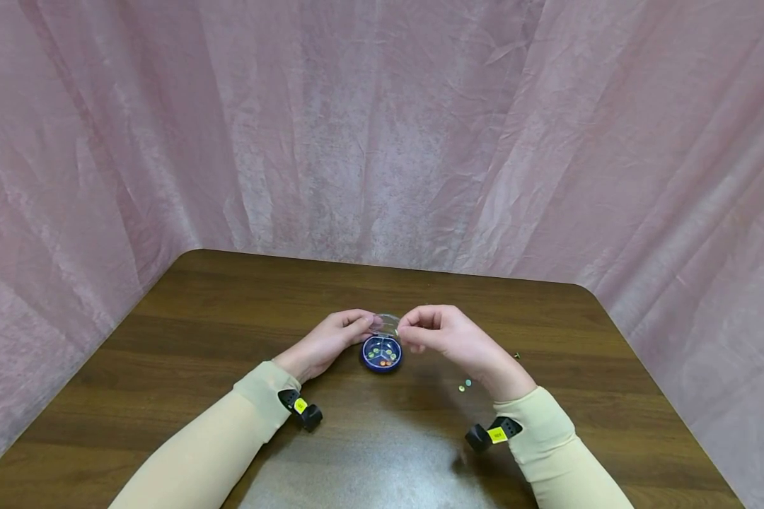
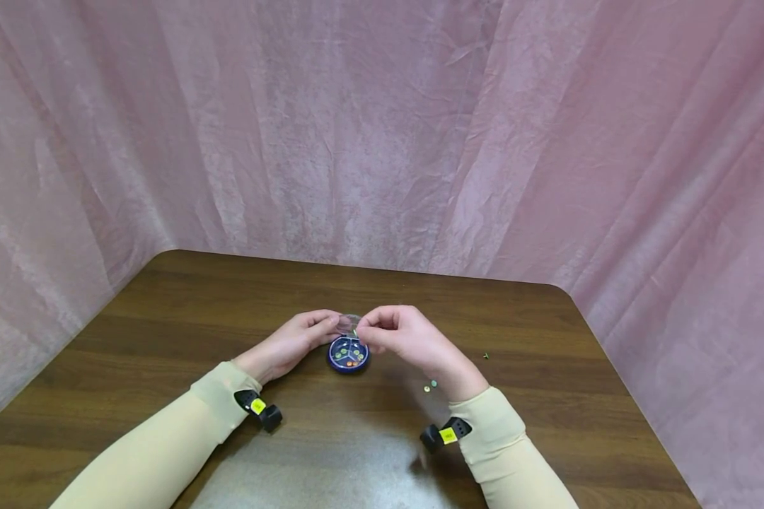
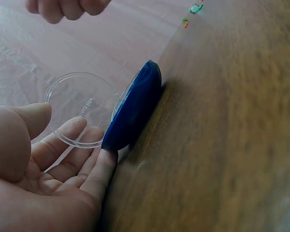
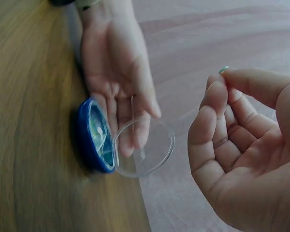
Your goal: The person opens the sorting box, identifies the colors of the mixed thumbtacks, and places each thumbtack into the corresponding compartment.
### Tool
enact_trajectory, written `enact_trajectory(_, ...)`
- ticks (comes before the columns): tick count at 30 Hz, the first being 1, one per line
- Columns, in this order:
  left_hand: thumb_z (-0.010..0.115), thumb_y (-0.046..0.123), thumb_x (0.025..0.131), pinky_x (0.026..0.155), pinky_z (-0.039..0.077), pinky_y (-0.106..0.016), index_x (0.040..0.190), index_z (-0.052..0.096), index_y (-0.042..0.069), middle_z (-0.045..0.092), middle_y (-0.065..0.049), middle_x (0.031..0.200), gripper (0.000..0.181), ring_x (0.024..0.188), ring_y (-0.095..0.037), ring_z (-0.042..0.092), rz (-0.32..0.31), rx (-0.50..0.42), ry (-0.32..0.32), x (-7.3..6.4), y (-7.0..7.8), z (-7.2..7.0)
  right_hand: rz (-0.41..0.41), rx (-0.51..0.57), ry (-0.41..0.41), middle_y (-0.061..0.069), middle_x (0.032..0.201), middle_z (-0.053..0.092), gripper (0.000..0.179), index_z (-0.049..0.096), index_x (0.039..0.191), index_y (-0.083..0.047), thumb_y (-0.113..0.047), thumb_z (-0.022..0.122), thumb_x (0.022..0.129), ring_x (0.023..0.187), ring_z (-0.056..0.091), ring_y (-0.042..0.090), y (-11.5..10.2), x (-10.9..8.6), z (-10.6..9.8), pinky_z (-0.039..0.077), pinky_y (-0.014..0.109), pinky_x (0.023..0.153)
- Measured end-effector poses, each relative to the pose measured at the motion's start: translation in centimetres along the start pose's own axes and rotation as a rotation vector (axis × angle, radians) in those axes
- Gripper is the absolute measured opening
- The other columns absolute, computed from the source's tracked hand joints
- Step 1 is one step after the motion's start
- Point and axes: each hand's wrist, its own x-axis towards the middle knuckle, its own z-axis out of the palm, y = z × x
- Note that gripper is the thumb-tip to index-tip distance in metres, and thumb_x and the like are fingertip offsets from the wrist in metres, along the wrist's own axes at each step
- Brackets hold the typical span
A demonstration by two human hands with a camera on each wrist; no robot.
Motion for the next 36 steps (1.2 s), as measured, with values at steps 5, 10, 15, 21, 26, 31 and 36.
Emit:
enact_trajectory(5, 0.054, 0.018, 0.119, 0.120, 0.050, -0.038, 0.142, 0.065, -0.005, 0.066, -0.018, 0.148, 0.035, 0.146, -0.031, 0.057, 0.010, 0.000, -0.001, 0.0, 0.0, 0.1, -0.030, 0.120, -0.013, 0.020, 0.097, 0.070, 0.027, 0.069, 0.115, 0.013, -0.013, 0.072, 0.107, 0.083, 0.063, 0.019, -0.4, -0.1, 0.0, 0.057, 0.031, 0.081)
enact_trajectory(10, 0.054, 0.019, 0.119, 0.120, 0.050, -0.038, 0.142, 0.065, -0.005, 0.067, -0.018, 0.148, 0.035, 0.146, -0.031, 0.058, 0.009, 0.001, -0.001, 0.0, 0.0, 0.0, -0.046, 0.223, -0.027, 0.013, 0.096, 0.070, 0.021, 0.069, 0.112, 0.010, -0.010, 0.070, 0.107, 0.081, 0.062, 0.016, -0.7, -0.2, 0.0, 0.056, 0.028, 0.079)
enact_trajectory(15, 0.054, 0.020, 0.119, 0.120, 0.051, -0.039, 0.142, 0.066, -0.005, 0.067, -0.019, 0.147, 0.036, 0.145, -0.031, 0.058, 0.008, 0.003, 0.001, 0.0, 0.1, 0.0, -0.097, 0.350, -0.080, 0.004, 0.095, 0.071, 0.011, 0.073, 0.106, -0.008, -0.005, 0.063, 0.109, 0.082, 0.062, 0.014, -1.0, -0.5, -0.1, 0.056, 0.025, 0.077)
enact_trajectory(21, 0.054, 0.020, 0.119, 0.121, 0.050, -0.039, 0.142, 0.066, -0.005, 0.066, -0.019, 0.149, 0.036, 0.148, -0.031, 0.056, 0.008, 0.009, -0.003, 0.0, 0.2, 0.0, -0.156, 0.499, -0.165, 0.000, 0.095, 0.070, 0.019, 0.074, 0.105, -0.011, -0.003, 0.057, 0.110, 0.082, 0.062, 0.012, -1.3, -0.8, -0.2, 0.055, 0.022, 0.075)
enact_trajectory(26, 0.054, 0.022, 0.119, 0.122, 0.049, -0.041, 0.143, 0.066, -0.004, 0.066, -0.018, 0.150, 0.037, 0.149, -0.032, 0.055, 0.007, 0.018, -0.009, 0.0, 0.3, 0.0, -0.203, 0.578, -0.248, -0.003, 0.091, 0.064, 0.024, 0.073, 0.103, -0.012, -0.004, 0.052, 0.112, 0.080, 0.056, 0.012, -1.7, -1.0, -0.2, 0.048, 0.024, 0.077)
enact_trajectory(31, 0.054, 0.021, 0.119, 0.122, 0.049, -0.041, 0.142, 0.066, -0.004, 0.066, -0.018, 0.149, 0.036, 0.148, -0.031, 0.056, 0.006, 0.010, -0.006, 0.1, 0.0, -0.1, -0.214, 0.617, -0.276, -0.002, 0.088, 0.061, 0.027, 0.072, 0.100, -0.013, -0.004, 0.049, 0.111, 0.079, 0.055, 0.012, -2.1, -1.3, -0.1, 0.044, 0.027, 0.077)
enact_trajectory(36, 0.054, 0.019, 0.119, 0.121, 0.050, -0.040, 0.142, 0.066, -0.005, 0.066, -0.018, 0.148, 0.035, 0.147, -0.031, 0.057, 0.004, 0.005, -0.004, 0.1, -0.1, -0.1, -0.225, 0.638, -0.288, -0.001, 0.087, 0.059, 0.028, 0.071, 0.100, -0.013, -0.003, 0.047, 0.112, 0.080, 0.053, 0.013, -2.4, -1.6, 0.0, 0.042, 0.027, 0.076)
